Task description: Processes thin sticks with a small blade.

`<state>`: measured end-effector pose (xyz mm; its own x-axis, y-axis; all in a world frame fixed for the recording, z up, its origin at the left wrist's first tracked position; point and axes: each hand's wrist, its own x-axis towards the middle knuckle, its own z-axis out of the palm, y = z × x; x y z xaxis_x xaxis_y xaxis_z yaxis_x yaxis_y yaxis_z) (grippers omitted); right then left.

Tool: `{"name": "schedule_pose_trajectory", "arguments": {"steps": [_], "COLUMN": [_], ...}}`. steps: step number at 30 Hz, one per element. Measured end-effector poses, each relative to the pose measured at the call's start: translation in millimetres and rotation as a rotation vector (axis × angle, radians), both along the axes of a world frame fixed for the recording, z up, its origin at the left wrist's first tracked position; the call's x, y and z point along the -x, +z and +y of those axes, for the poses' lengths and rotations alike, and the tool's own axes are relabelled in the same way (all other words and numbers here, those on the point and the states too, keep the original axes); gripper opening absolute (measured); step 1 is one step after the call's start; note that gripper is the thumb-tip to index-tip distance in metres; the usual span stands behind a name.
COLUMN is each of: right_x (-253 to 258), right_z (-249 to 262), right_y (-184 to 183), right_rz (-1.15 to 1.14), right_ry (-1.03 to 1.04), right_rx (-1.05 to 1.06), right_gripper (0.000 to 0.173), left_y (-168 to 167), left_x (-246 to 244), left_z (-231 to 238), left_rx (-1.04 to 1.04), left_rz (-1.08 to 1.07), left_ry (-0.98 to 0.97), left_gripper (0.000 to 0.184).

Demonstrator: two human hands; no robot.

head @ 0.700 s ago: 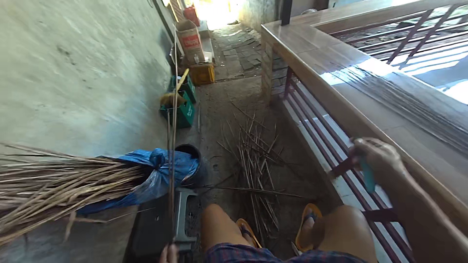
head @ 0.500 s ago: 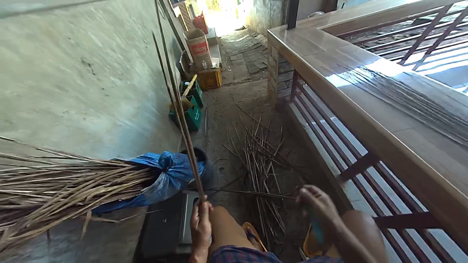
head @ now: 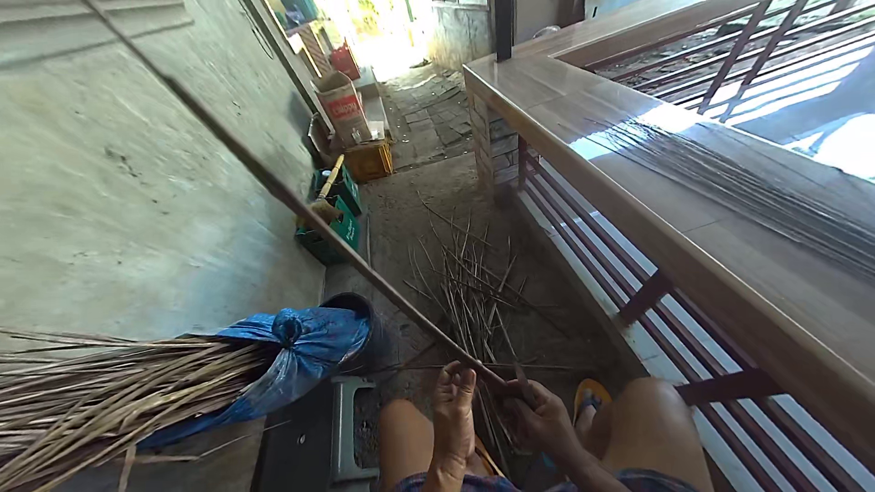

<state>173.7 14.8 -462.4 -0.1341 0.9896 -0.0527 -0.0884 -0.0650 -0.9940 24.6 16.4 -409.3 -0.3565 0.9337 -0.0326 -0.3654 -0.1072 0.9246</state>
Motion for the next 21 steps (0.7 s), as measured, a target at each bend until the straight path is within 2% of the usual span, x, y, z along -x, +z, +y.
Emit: {"name": "schedule_pose_trajectory", "arguments": {"steps": [6, 8, 10, 12, 15, 16, 18, 21], "right_x": [-27, -37, -45, -50, -49, -47, -43, -27], "right_z": [11, 21, 30, 35, 29, 22, 3, -16], "right_y": [-24, -27, -31, -21, 8, 20, 43, 44], "right_rz": [-0.171, -0.252, -0.331, -0.365, -0.308, -0.217, 0.004, 0.311], "right_ry": [0.021, 0.018, -0.065, -0.205, -0.333, -0.282, -0.009, 0.435], "right_rx": [-0.064, -0.112, -0.256, -0.342, -0.276, -0.204, -0.014, 0.251], "right_gripper": [0.019, 0.018, 0.022, 0.033, 0.040, 0.040, 0.043, 0.040], "left_y": [25, 28, 26, 24, 21, 19, 12, 4], "left_x": [40, 52, 58, 53, 40, 37, 29, 21], "left_z": [-4, -5, -5, -5, -5, -5, -6, -8], "left_rx": [-0.150, -0.193, -0.198, -0.168, -0.103, -0.093, -0.087, -0.090], "left_rz": [0.206, 0.240, 0.236, 0.206, 0.122, 0.107, 0.106, 0.126], "left_ry": [-0.002, -0.027, -0.010, 0.092, 0.264, 0.286, 0.307, 0.287], "left_gripper": [0.028, 0.022, 0.012, 0.006, 0.020, 0.021, 0.022, 0.024]}}
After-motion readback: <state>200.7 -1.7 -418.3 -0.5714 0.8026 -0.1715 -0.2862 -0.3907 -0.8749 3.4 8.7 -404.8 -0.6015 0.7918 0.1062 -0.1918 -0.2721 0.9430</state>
